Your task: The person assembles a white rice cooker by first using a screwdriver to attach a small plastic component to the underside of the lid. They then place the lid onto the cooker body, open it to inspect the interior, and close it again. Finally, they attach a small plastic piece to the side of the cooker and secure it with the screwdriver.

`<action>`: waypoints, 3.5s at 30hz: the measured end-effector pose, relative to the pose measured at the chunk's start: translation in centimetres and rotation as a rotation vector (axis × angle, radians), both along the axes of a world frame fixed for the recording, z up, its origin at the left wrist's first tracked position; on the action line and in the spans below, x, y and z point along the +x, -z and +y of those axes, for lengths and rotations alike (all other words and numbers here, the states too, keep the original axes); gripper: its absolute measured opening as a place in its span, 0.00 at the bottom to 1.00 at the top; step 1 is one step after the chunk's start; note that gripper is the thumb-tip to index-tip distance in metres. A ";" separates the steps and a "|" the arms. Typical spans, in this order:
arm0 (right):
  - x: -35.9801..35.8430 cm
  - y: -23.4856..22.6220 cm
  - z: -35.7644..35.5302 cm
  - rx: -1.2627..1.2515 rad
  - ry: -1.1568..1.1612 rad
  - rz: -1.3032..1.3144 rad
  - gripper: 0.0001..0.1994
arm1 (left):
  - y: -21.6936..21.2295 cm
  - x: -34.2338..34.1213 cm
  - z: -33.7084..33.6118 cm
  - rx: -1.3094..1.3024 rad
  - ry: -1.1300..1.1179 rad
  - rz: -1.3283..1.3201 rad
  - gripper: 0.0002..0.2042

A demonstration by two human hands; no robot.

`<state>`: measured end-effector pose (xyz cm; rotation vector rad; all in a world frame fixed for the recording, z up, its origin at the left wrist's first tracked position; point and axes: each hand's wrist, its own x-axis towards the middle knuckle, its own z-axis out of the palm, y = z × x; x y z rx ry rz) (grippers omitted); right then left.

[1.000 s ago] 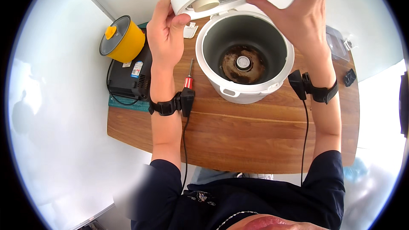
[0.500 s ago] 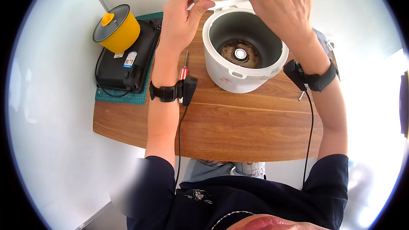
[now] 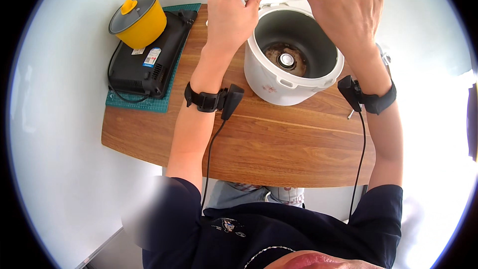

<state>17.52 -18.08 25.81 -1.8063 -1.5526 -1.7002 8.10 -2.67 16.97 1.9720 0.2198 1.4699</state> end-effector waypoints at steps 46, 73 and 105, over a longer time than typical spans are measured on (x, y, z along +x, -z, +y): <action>-3.5 -2.0 3.6 -0.422 -0.115 -0.015 0.13 | 2.0 0.6 2.9 -0.062 0.407 -0.023 0.20; -3.9 -1.3 3.1 -0.487 0.021 -0.063 0.16 | 3.6 0.5 4.6 0.019 0.551 -0.045 0.15; -3.5 -0.8 3.6 -0.418 -0.086 -0.206 0.15 | 1.8 -2.0 5.1 0.044 0.615 0.031 0.14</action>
